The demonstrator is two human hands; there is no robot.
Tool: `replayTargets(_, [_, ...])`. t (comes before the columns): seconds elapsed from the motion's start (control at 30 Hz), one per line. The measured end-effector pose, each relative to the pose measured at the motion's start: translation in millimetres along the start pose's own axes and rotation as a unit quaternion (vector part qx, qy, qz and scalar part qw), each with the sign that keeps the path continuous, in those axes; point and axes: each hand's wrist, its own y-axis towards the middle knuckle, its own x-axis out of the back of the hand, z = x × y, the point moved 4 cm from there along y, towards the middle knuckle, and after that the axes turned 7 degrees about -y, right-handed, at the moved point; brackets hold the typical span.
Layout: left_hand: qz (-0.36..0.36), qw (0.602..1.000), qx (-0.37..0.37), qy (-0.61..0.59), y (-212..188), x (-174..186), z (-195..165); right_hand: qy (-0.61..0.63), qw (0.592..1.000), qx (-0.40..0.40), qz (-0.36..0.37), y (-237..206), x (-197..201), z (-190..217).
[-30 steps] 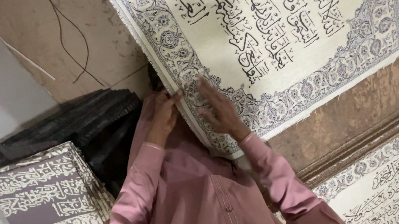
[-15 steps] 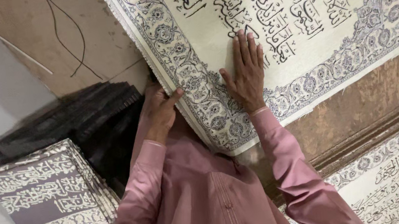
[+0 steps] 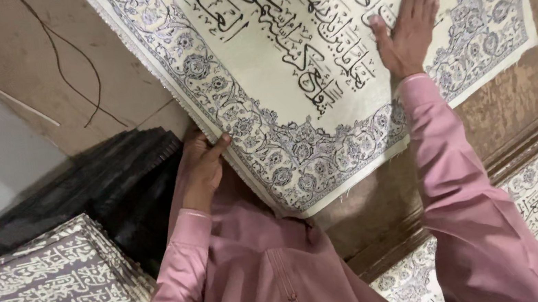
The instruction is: The person repeatedly folds a large white textile with Arabic calligraphy and decorative borders. They smooth the surface with both hands, fold the textile in half, unfold it, and repeat the folding process multiple times. The textile is handled one at a time on a flat surface.
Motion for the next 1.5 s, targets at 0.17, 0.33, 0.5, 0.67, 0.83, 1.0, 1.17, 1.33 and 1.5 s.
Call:
replayTargets(0.17, [0.041,0.999,-0.011,-0.008,-1.5,-4.9,-1.3,-0.055,0.982,0.18,0.024,-94.1,-15.1,140.4])
replayTargets(0.33, [0.018,1.0,0.017,0.005,4.4,7.6,4.3,-0.016,0.946,0.301,0.115,-188.0,-9.7,262.6])
replayTargets(0.5, [0.055,0.996,0.049,-0.047,15.9,11.7,5.5,0.133,0.92,0.352,0.113,-233.2,6.4,299.2])
replayTargets(0.67, [-0.018,0.995,0.061,0.08,15.2,8.4,0.1,0.184,0.929,0.322,0.001,-198.4,23.0,224.4])
replayTargets(0.83, [-0.019,0.998,0.057,0.032,11.3,2.1,0.2,0.021,0.968,0.251,-0.024,-210.0,1.2,204.2])
replayTargets(1.0, [0.021,0.998,0.046,0.022,14.6,-5.1,-3.2,0.101,0.922,0.358,0.111,-291.2,-13.0,271.4])
replayTargets(1.17, [0.024,0.993,0.054,0.099,11.7,-9.3,-24.3,0.266,0.906,0.316,0.089,-241.6,7.8,254.6])
replayTargets(1.33, [0.012,0.999,-0.012,-0.033,26.5,-27.7,-71.7,0.026,0.961,0.262,0.089,-174.4,-1.2,267.1])
replayTargets(1.5, [0.021,0.994,-0.108,-0.022,49.0,-55.3,-109.6,0.002,0.95,0.306,0.054,-177.6,1.6,281.5])
